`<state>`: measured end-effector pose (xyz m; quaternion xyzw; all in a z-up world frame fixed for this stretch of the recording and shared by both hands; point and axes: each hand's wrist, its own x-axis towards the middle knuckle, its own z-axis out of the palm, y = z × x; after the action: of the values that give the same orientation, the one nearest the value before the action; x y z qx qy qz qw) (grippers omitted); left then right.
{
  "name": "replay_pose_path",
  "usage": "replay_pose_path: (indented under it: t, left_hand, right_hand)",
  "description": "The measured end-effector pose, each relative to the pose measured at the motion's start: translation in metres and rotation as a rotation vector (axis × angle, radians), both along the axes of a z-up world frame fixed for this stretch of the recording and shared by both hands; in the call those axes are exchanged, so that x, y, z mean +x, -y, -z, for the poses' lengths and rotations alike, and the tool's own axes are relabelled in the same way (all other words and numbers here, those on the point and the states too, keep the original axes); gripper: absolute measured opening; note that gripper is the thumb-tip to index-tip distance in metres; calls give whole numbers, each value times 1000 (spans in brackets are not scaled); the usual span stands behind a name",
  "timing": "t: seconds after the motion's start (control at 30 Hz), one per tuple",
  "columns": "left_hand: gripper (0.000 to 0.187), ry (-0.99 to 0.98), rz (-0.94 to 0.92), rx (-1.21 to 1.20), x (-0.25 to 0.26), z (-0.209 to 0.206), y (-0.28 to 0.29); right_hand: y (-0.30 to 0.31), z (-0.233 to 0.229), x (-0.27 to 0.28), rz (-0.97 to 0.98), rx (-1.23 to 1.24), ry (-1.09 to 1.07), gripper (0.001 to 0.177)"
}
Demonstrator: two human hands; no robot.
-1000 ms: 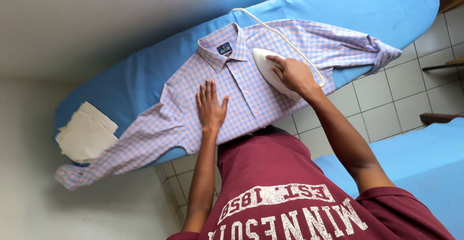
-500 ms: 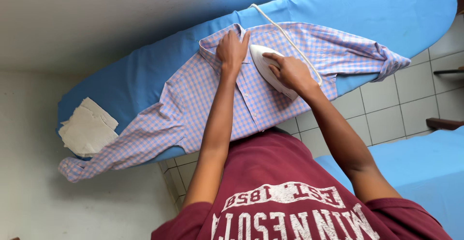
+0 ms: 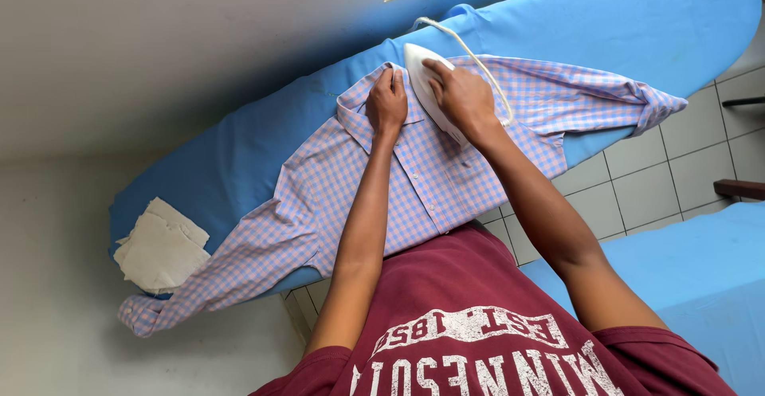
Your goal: The person irons a shirt on an ironing board using an iron and smooths the fabric by hand.
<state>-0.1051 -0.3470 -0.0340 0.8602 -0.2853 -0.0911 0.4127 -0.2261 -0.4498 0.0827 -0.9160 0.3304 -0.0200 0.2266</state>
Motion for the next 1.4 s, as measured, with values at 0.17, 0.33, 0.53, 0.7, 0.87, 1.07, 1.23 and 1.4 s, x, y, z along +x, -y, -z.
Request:
replay_pose_path:
  t: [0.17, 0.33, 0.53, 0.7, 0.87, 1.07, 1.23, 1.4]
  left_hand:
    - [35, -20, 11, 134, 7, 2, 1]
    - [34, -25, 12, 168, 6, -1, 4]
    - [31, -64, 24, 193, 4, -2, 8]
    - [35, 9, 30, 320, -25, -18, 7]
    - [85, 304, 5, 385, -121, -15, 7]
    - [86, 227, 129, 431, -207, 24, 25]
    - [84, 196, 124, 552, -210, 38, 26]
    - [81, 176, 93, 549, -215, 31, 25]
  right_hand:
    - [8, 6, 12, 41, 23, 11, 38]
    - [-10, 1, -31, 38, 104, -50, 42]
    - [2, -7, -55, 60, 60, -109, 39]
    - [38, 11, -30, -16, -55, 2, 36]
    - [88, 37, -1, -186, -91, 116, 38]
    - [150, 31, 20, -479, -171, 16, 40]
    - [196, 1, -11, -663, -373, -168, 47]
    - [260, -36, -91, -561, -183, -43, 66]
